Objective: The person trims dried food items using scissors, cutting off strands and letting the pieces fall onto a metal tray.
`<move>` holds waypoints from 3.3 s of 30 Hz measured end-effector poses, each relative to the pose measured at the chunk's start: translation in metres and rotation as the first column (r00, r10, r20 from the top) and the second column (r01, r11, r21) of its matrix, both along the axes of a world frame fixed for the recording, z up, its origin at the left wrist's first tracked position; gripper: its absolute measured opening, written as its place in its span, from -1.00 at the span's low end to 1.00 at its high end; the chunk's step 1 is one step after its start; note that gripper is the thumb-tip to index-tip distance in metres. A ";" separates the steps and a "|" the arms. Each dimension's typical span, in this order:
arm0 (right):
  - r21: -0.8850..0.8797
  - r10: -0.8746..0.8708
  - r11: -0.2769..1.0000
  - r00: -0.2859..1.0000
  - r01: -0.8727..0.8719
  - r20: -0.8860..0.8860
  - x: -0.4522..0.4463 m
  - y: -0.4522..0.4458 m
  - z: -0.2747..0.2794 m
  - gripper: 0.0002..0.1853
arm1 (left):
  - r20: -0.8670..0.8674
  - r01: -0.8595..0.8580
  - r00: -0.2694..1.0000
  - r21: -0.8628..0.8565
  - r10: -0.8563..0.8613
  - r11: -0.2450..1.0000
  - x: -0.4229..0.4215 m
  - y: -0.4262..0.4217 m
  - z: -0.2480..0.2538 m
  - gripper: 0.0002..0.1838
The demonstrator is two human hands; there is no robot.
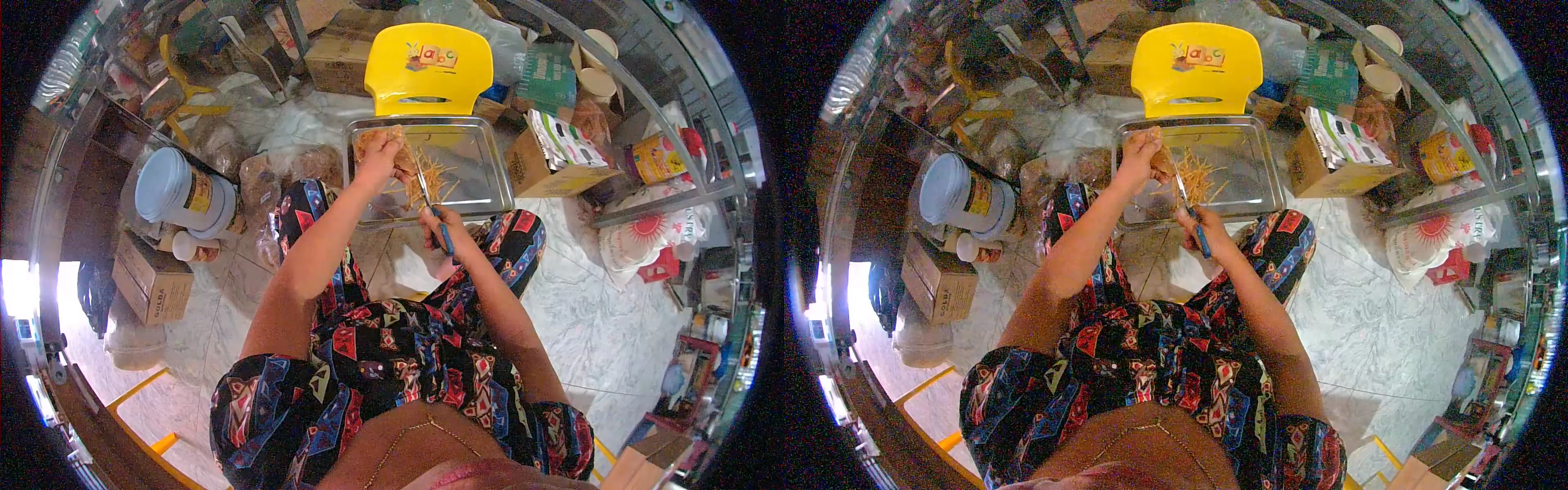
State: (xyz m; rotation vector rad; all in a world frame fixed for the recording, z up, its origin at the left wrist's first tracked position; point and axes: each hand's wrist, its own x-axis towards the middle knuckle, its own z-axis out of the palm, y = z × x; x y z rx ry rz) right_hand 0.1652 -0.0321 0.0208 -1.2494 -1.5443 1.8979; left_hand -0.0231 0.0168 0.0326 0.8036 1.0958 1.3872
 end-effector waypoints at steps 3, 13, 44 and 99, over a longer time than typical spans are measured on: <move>-0.050 -0.023 0.999 0.999 0.022 -0.036 0.002 -0.002 0.005 -0.64 | 0.042 0.012 0.999 -0.006 -0.012 1.000 0.000 0.002 -0.006 -0.75; 0.042 -0.023 0.999 0.999 0.021 0.049 -0.001 0.000 -0.005 -0.58 | 0.013 0.043 0.999 -0.018 -0.042 0.999 -0.004 0.005 -0.011 -0.76; -0.018 -0.163 0.987 0.982 0.162 -0.095 -0.004 0.002 -0.011 -0.55 | -0.076 0.104 0.992 0.012 -0.103 0.994 0.031 -0.014 -0.010 -0.80; 0.035 0.017 0.999 0.998 -0.015 -0.054 0.001 0.006 -0.009 -0.57 | 0.034 0.027 0.999 0.025 -0.027 0.999 -0.003 0.002 -0.002 -0.77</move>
